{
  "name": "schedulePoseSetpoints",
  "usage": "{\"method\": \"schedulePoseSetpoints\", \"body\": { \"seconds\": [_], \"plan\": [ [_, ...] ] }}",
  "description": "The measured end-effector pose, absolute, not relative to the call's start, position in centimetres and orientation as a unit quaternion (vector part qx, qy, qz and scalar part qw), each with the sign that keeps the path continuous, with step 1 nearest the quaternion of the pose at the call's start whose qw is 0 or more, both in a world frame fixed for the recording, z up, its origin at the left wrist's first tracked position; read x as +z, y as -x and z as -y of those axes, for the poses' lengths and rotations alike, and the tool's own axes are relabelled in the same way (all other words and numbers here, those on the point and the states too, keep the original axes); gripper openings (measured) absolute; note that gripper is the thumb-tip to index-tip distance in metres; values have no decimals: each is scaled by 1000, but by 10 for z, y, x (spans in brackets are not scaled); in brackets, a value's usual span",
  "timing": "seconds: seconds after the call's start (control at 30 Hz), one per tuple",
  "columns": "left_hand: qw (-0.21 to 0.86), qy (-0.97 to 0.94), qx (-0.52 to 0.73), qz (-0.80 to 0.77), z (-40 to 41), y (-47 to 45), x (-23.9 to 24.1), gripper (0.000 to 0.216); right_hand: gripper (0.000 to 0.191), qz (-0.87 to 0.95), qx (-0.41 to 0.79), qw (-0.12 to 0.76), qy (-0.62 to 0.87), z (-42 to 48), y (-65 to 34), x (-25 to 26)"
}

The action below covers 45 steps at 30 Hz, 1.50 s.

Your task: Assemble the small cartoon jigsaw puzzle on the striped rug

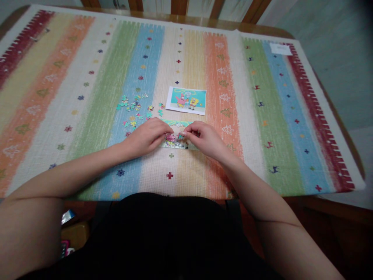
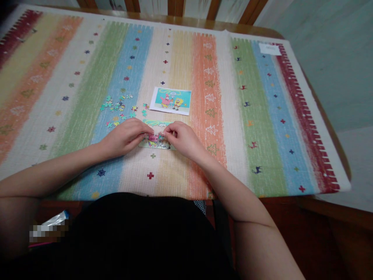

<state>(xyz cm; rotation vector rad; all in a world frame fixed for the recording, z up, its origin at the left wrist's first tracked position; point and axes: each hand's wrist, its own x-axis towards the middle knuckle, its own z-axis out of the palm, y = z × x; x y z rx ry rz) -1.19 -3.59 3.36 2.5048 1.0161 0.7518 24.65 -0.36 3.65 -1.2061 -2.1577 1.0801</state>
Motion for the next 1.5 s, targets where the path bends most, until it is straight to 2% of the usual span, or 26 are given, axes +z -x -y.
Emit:
{"method": "schedulePoseSetpoints", "body": {
  "seconds": [0.2, 0.53, 0.83, 1.13, 1.33, 1.5],
  "plan": [
    [73, -934, 222, -272, 44, 21, 17, 26, 14, 823, 293, 197, 446, 6, -243, 27],
    [9, -948, 212, -238, 44, 21, 20, 30, 16, 839, 253, 125, 465, 7, -235, 25],
    [37, -947, 180, -265, 45, 19, 23, 31, 12, 861, 222, 141, 436, 8, -238, 18],
    [56, -947, 183, -258, 45, 20, 17, 30, 7, 871, 250, 157, 393, 9, -246, 28],
    [56, -948, 172, -260, 46, 23, 18, 30, 20, 913, 185, 117, 345, 11, -256, 38],
    [61, -950, 151, -267, 44, 24, 19, 30, 22, 932, 146, 76, 324, 14, -258, 44]
  ]
}}
